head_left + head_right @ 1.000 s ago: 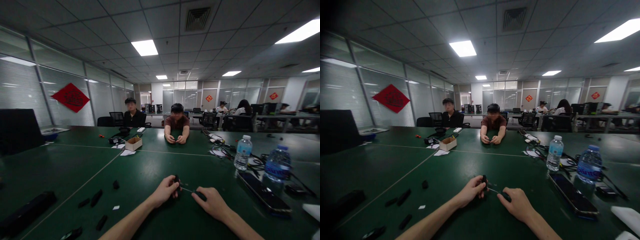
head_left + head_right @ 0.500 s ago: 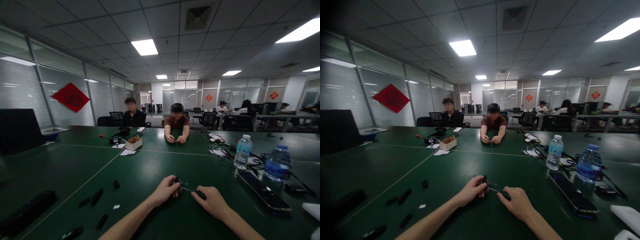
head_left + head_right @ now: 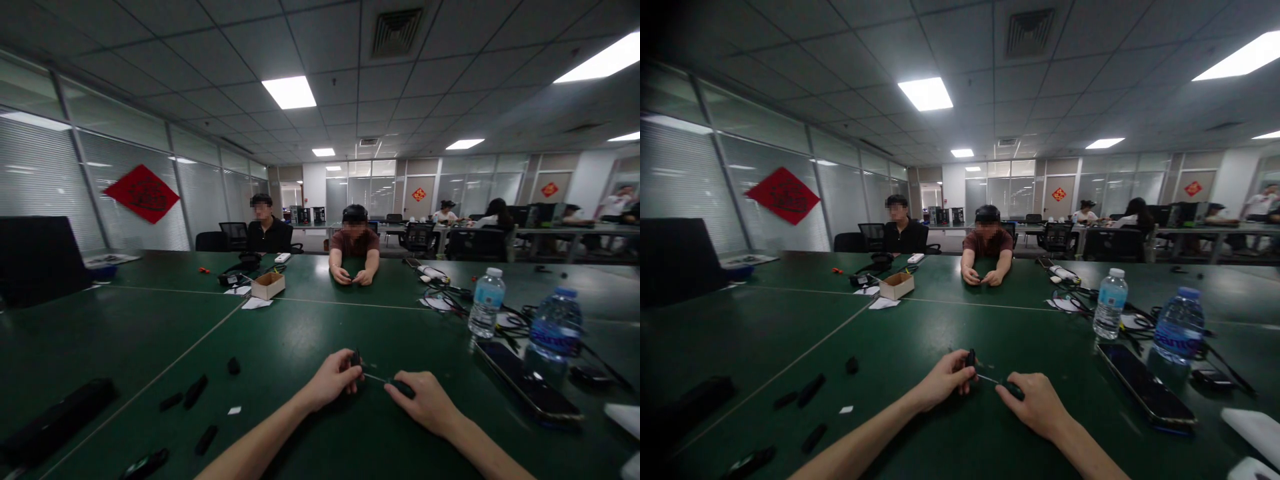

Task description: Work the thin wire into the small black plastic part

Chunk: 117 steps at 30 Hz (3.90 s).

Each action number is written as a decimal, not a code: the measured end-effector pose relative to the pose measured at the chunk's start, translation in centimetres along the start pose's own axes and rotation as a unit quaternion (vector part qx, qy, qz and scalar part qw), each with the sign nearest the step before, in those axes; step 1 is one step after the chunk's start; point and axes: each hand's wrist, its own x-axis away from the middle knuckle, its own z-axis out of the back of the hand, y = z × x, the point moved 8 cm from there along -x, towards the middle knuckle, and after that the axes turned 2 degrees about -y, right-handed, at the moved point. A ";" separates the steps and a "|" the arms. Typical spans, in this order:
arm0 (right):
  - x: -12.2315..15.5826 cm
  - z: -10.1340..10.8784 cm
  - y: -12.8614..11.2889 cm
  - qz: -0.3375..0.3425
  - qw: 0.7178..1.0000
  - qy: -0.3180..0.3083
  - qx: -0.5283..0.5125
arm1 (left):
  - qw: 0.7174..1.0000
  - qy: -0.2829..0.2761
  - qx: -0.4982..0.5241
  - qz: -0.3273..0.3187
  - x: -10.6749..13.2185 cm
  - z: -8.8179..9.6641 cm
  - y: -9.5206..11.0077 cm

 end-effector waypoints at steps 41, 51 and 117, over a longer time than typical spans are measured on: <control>0.0 -0.3 0.4 -0.025 0.999 -0.018 0.013 | 1.000 0.002 -0.010 0.019 0.4 -0.1 0.8; 0.1 -0.1 0.2 -0.005 1.000 -0.009 0.002 | 1.000 -0.003 -0.009 0.009 0.3 -0.1 0.8; 0.3 0.4 0.8 -0.019 0.995 0.011 0.097 | 0.997 -0.020 -0.062 0.040 -0.4 -0.5 -0.3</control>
